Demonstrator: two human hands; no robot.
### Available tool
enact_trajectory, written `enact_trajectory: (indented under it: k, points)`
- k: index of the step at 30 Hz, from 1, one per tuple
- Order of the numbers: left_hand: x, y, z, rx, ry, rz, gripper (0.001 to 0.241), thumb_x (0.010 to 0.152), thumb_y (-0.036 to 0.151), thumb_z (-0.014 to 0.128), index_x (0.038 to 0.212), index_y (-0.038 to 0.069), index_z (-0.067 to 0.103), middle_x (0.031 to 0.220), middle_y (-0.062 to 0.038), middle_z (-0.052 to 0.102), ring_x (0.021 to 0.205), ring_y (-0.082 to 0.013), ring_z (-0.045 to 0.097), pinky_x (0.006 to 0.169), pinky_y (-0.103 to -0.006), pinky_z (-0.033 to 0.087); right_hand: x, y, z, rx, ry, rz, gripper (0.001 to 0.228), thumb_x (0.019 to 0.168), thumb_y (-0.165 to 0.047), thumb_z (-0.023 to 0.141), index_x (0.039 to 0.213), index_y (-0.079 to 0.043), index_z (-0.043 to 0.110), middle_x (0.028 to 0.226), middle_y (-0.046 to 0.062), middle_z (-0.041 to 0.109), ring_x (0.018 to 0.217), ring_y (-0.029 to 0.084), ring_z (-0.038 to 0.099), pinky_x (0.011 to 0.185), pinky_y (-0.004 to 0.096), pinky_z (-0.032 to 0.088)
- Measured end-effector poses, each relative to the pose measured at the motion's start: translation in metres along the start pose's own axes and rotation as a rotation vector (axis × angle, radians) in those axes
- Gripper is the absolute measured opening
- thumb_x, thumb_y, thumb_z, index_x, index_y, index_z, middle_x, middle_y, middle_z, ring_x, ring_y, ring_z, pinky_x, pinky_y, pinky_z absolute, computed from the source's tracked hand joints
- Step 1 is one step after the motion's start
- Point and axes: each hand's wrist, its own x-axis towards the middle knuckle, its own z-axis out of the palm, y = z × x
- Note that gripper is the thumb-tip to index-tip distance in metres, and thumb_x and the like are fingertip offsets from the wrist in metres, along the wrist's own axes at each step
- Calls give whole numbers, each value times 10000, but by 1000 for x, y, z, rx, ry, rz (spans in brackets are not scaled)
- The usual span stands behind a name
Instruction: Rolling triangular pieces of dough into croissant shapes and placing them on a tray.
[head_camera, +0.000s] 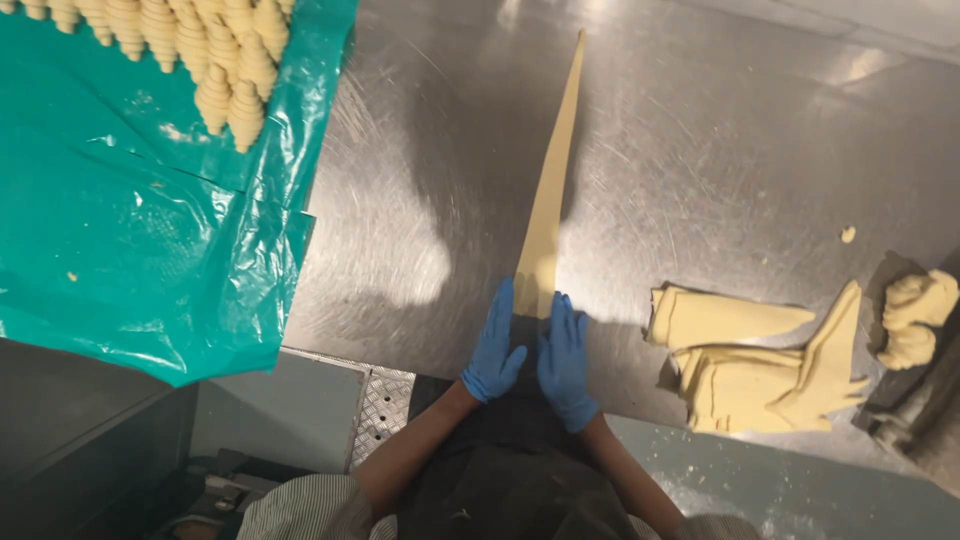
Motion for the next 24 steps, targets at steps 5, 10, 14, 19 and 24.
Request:
enact_trajectory:
  k: [5,10,14,19,24]
  points:
    - [-6,-3,-6,35,-75,-35,888,1030,422,480,1653,-47,56,1737,-294,78,1636,-442,104,1334,-506,129,-5,-13,-4,-42,50,2,663,996,-55,487,1582,94,217,1643,278,295,1562,446,231,1277,598,98]
    - [-7,10,-14,88,-151,-60,957,1015,458,523,1642,-61,22,1722,-327,30,1618,-467,84,1313,-513,156,-17,-8,2,-199,17,-60,668,999,-77,503,1554,147,207,1621,317,288,1545,459,229,1252,623,96]
    - [-3,11,-18,331,-201,-19,936,990,475,548,1620,-76,129,1692,-333,131,1601,-443,162,1295,-548,183,-16,-4,2,-220,-29,13,667,972,-77,518,1559,104,257,1615,301,313,1547,443,233,1253,611,105]
    - [-3,8,-33,727,-262,3,952,941,529,549,1560,-115,220,1642,-332,212,1547,-414,206,1247,-633,75,-10,-5,-17,-101,-57,106,682,926,-71,535,1564,54,326,1621,240,354,1572,387,264,1298,589,121]
    - [-15,-6,-29,750,-454,115,1051,896,729,511,1556,-67,320,1653,-231,276,1557,-362,206,1255,-590,64,-11,-3,-7,-473,-257,-155,764,921,-311,607,1483,134,343,1574,306,331,1524,430,235,1225,611,115]
